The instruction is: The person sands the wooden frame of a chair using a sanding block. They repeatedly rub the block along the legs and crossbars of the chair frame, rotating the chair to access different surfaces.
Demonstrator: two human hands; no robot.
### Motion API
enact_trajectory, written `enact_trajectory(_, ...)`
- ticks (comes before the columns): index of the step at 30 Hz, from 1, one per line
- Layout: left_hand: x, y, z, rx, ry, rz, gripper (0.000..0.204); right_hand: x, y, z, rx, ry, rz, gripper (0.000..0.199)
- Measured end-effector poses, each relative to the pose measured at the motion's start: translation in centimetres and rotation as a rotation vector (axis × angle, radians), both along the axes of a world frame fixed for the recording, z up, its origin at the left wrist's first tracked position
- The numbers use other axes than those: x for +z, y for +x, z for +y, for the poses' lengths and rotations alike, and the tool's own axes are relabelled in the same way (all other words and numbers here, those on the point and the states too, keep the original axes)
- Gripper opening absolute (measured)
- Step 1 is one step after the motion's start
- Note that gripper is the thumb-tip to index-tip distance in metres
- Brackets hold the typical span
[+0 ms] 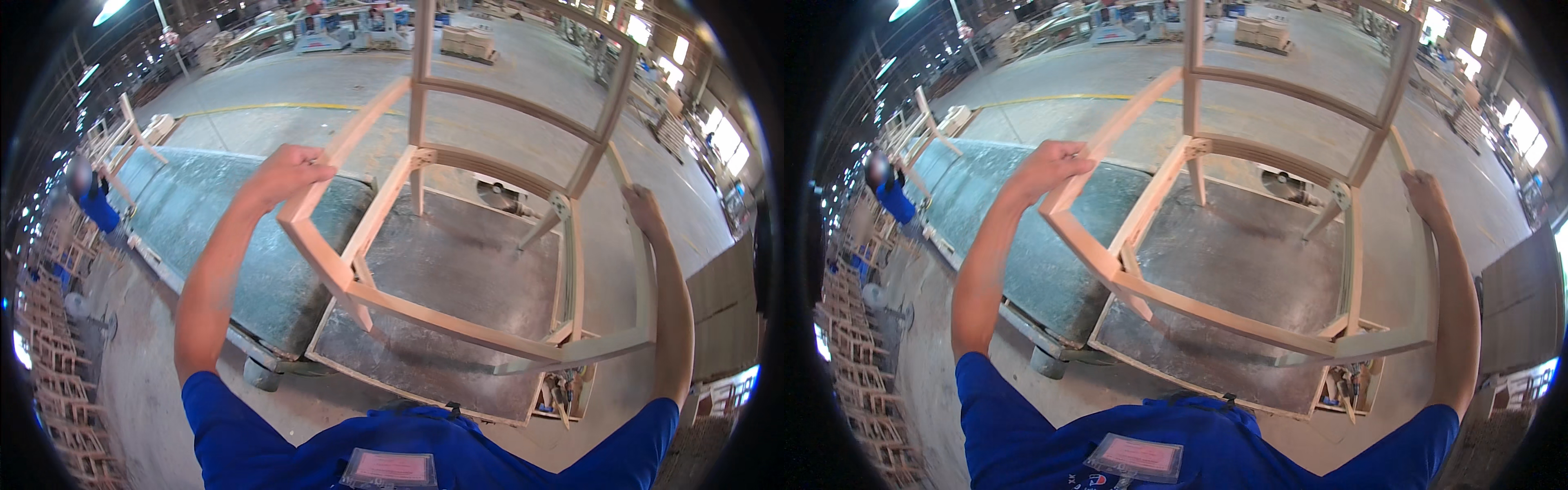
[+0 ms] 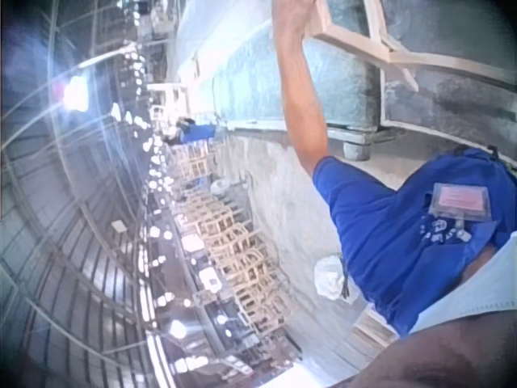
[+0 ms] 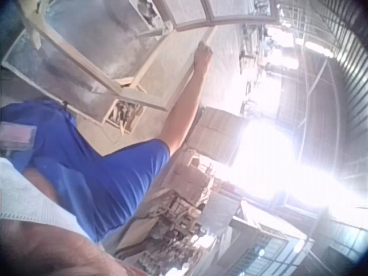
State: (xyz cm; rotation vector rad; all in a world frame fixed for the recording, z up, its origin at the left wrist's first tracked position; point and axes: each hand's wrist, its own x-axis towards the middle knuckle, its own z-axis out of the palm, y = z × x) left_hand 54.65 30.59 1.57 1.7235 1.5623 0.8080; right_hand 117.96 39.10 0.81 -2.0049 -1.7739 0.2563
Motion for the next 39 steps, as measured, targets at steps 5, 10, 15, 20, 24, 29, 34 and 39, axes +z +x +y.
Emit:
enact_trajectory(5, 0.8, 1.8, 2.5, 0.217, 0.000, 0.301, 0.038, 0.2, -0.9, -0.2, -0.074, -0.071, 0.020, 0.043)
enact_trajectory(10, 0.3, 1.8, 5.9, 0.215, 0.042, 0.209, 0.041, 0.3, -0.9, -0.6, -0.032, 0.044, -0.156, 0.042)
enact_trajectory(15, 1.7, 2.5, 10.4, 0.184, -0.090, 0.208, 0.040, -0.3, -1.2, -0.1, -0.025, 0.092, -0.083, 0.042)
enact_trajectory(20, 1.3, 4.0, 14.8, 0.216, -0.036, 0.030, 0.045, -1.0, 0.4, 0.1, -0.057, 0.180, -0.070, 0.043)
enact_trajectory(24, -0.7, 2.1, 16.2, -0.077, -0.020, 0.079, 0.038, -0.9, 1.4, -0.2, 0.034, -0.006, 0.188, 0.048)
enact_trajectory(29, -1.1, 2.2, 12.2, 0.162, -0.123, 0.121, 0.043, -8.3, 6.0, -9.4, 0.129, -0.147, 0.784, 0.056)
enact_trajectory(34, 0.6, 2.2, 8.2, -0.138, 0.342, 0.632, 0.050, -26.6, 18.0, -29.7, -0.441, -0.277, 0.287, 0.030)
enact_trajectory(39, 0.2, 2.5, 4.3, -0.063, 0.457, 0.946, 0.046, -39.8, 16.2, -37.3, -0.750, -0.479, 0.094, 0.022)
